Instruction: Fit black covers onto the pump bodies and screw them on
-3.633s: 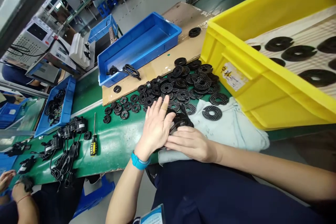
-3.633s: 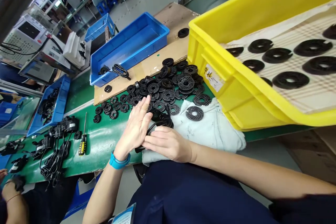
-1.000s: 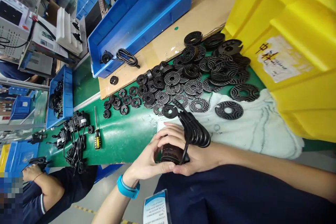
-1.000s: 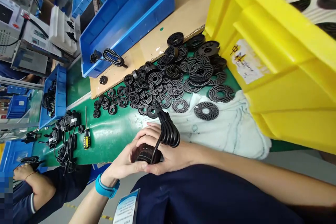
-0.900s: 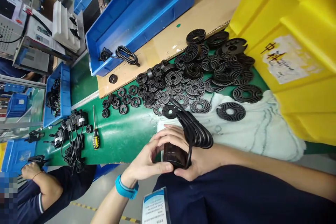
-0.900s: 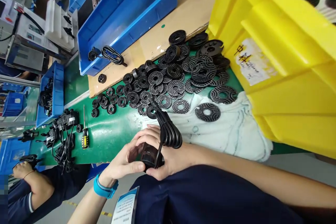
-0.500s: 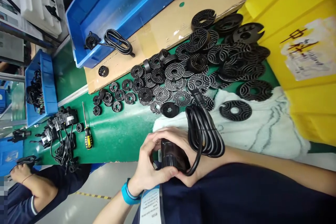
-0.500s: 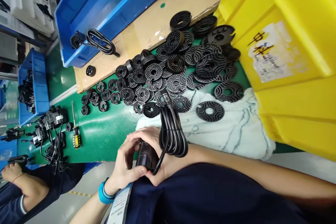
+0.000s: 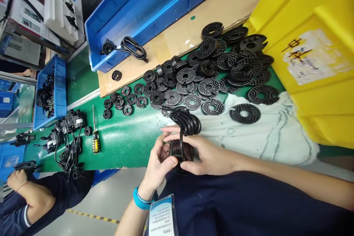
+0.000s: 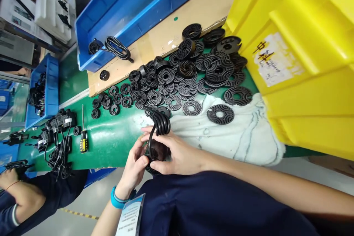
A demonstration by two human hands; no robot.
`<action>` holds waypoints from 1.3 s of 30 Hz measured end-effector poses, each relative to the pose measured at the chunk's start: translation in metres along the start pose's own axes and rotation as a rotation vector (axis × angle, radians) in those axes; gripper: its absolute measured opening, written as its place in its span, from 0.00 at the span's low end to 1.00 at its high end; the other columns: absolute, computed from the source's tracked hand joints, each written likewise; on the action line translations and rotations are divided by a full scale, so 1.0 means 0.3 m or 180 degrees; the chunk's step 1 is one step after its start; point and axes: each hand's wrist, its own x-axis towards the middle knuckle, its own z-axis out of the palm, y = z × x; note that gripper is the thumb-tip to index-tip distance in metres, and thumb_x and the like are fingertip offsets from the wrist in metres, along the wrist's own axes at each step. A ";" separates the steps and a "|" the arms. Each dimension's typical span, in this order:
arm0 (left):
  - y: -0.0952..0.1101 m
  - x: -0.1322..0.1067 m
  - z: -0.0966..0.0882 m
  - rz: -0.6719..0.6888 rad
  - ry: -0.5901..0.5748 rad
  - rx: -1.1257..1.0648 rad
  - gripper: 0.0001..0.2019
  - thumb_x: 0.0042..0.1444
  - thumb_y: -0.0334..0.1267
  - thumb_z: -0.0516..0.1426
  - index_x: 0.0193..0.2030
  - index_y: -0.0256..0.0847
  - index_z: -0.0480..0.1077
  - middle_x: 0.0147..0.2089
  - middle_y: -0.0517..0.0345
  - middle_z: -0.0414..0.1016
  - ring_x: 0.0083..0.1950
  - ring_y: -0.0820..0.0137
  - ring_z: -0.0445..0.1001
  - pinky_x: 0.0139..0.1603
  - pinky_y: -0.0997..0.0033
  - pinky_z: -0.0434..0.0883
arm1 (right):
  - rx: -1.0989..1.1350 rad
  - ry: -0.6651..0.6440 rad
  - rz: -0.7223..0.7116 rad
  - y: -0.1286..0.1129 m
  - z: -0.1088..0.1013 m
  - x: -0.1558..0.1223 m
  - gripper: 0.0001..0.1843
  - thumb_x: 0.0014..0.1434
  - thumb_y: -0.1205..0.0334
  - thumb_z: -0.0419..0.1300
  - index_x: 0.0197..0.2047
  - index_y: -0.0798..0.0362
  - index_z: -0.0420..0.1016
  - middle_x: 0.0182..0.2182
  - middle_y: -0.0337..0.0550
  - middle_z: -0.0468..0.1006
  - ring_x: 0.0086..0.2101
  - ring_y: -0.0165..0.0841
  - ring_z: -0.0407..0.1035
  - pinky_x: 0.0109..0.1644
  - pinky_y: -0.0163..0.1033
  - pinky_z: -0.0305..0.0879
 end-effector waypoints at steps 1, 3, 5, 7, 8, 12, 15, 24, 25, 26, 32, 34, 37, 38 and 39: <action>0.000 -0.001 -0.006 0.0006 -0.0055 0.0032 0.36 0.56 0.64 0.66 0.63 0.41 0.71 0.66 0.42 0.70 0.67 0.50 0.72 0.67 0.53 0.71 | -0.0027 -0.0024 -0.0011 -0.004 0.002 -0.003 0.28 0.58 0.57 0.65 0.62 0.50 0.72 0.62 0.55 0.74 0.66 0.50 0.64 0.75 0.62 0.53; 0.004 0.001 -0.017 0.0011 -0.0163 0.0107 0.36 0.56 0.64 0.66 0.62 0.40 0.72 0.64 0.43 0.69 0.68 0.50 0.70 0.69 0.53 0.69 | 0.0039 -0.0083 -0.0035 -0.011 0.006 -0.002 0.27 0.56 0.61 0.64 0.59 0.49 0.73 0.60 0.52 0.75 0.64 0.48 0.66 0.73 0.58 0.57; 0.013 0.008 -0.023 0.0008 -0.0263 0.0181 0.37 0.55 0.64 0.67 0.63 0.40 0.71 0.61 0.44 0.68 0.66 0.50 0.70 0.67 0.53 0.70 | 0.0231 -0.0134 -0.0100 -0.015 0.005 0.004 0.24 0.55 0.62 0.63 0.56 0.49 0.75 0.57 0.49 0.76 0.61 0.45 0.69 0.69 0.54 0.63; 0.022 0.017 -0.026 0.0019 -0.0345 0.0222 0.37 0.53 0.63 0.68 0.61 0.39 0.72 0.59 0.45 0.67 0.64 0.51 0.70 0.65 0.54 0.71 | 0.0440 -0.0136 -0.0150 -0.017 0.002 0.012 0.21 0.55 0.61 0.62 0.54 0.50 0.76 0.53 0.48 0.77 0.55 0.43 0.71 0.63 0.50 0.68; 0.025 0.021 -0.027 0.0018 -0.0368 0.0245 0.36 0.52 0.63 0.68 0.60 0.39 0.72 0.57 0.46 0.67 0.62 0.52 0.70 0.64 0.54 0.72 | 0.0518 -0.0120 -0.0137 -0.019 0.002 0.016 0.20 0.55 0.61 0.62 0.52 0.50 0.76 0.51 0.47 0.78 0.52 0.42 0.72 0.59 0.49 0.70; 0.026 0.032 -0.025 0.0017 -0.0256 0.0481 0.34 0.50 0.61 0.70 0.55 0.38 0.73 0.51 0.51 0.66 0.55 0.57 0.69 0.58 0.58 0.71 | 0.0716 -0.0029 0.0024 -0.019 0.003 0.024 0.16 0.52 0.61 0.62 0.46 0.51 0.77 0.45 0.44 0.78 0.44 0.38 0.73 0.52 0.44 0.71; 0.012 0.040 -0.013 0.0115 -0.0100 0.0403 0.32 0.48 0.61 0.70 0.51 0.40 0.71 0.48 0.54 0.66 0.50 0.61 0.69 0.54 0.62 0.70 | 0.0867 0.0010 -0.0031 -0.005 0.006 0.031 0.12 0.52 0.61 0.63 0.42 0.51 0.75 0.41 0.43 0.78 0.41 0.37 0.73 0.48 0.43 0.71; -0.065 0.014 0.014 0.0377 0.0294 -0.0024 0.32 0.51 0.60 0.69 0.56 0.42 0.71 0.50 0.55 0.73 0.53 0.62 0.71 0.58 0.64 0.70 | 0.0454 0.0158 -0.0542 0.019 0.018 0.041 0.09 0.58 0.60 0.62 0.42 0.50 0.77 0.42 0.44 0.82 0.45 0.39 0.73 0.56 0.47 0.67; -0.073 0.007 0.012 0.0359 0.0344 -0.0097 0.32 0.52 0.60 0.69 0.57 0.43 0.72 0.51 0.55 0.74 0.54 0.61 0.72 0.58 0.64 0.71 | 0.0357 0.0164 -0.0556 0.018 0.023 0.042 0.10 0.57 0.60 0.62 0.43 0.50 0.77 0.44 0.45 0.82 0.47 0.40 0.74 0.59 0.48 0.66; -0.081 0.002 0.011 0.0343 0.0387 -0.0165 0.32 0.52 0.60 0.69 0.57 0.43 0.73 0.51 0.55 0.74 0.54 0.61 0.73 0.59 0.64 0.71 | 0.0242 0.0179 -0.0576 0.018 0.027 0.042 0.11 0.57 0.61 0.61 0.45 0.50 0.77 0.45 0.45 0.83 0.49 0.41 0.73 0.61 0.50 0.65; -0.096 -0.017 0.035 0.0620 0.0736 -0.0353 0.35 0.48 0.64 0.70 0.55 0.42 0.76 0.53 0.51 0.77 0.56 0.56 0.76 0.59 0.61 0.74 | -0.0392 0.0531 -0.0745 0.006 0.038 0.023 0.24 0.57 0.59 0.66 0.57 0.48 0.75 0.54 0.50 0.78 0.57 0.46 0.70 0.66 0.56 0.65; -0.092 -0.024 0.046 0.0886 0.0848 -0.0329 0.38 0.47 0.65 0.70 0.57 0.42 0.74 0.54 0.49 0.78 0.57 0.55 0.76 0.59 0.59 0.75 | -0.0459 0.0590 -0.0670 -0.010 0.034 0.007 0.32 0.57 0.55 0.69 0.63 0.48 0.71 0.61 0.53 0.73 0.63 0.49 0.66 0.69 0.57 0.64; -0.097 -0.032 0.048 0.1290 0.0987 -0.0149 0.41 0.47 0.59 0.72 0.64 0.42 0.69 0.58 0.46 0.77 0.61 0.52 0.76 0.63 0.56 0.74 | -0.0403 0.0557 -0.0410 -0.033 0.030 -0.011 0.45 0.58 0.50 0.71 0.74 0.46 0.60 0.71 0.55 0.63 0.70 0.51 0.59 0.73 0.60 0.60; -0.104 -0.032 0.043 0.1379 0.1043 -0.0097 0.41 0.48 0.56 0.73 0.66 0.42 0.68 0.60 0.44 0.76 0.62 0.52 0.76 0.65 0.55 0.74 | -0.0364 0.0530 -0.0309 -0.036 0.031 -0.011 0.48 0.59 0.49 0.71 0.76 0.46 0.56 0.72 0.55 0.61 0.71 0.51 0.58 0.74 0.60 0.59; -0.115 -0.031 0.035 0.1433 0.1093 -0.0065 0.42 0.48 0.54 0.73 0.67 0.42 0.66 0.62 0.43 0.76 0.63 0.51 0.76 0.66 0.54 0.73 | -0.0327 0.0507 -0.0235 -0.036 0.033 -0.008 0.49 0.59 0.48 0.71 0.77 0.46 0.55 0.73 0.55 0.61 0.71 0.51 0.58 0.74 0.60 0.58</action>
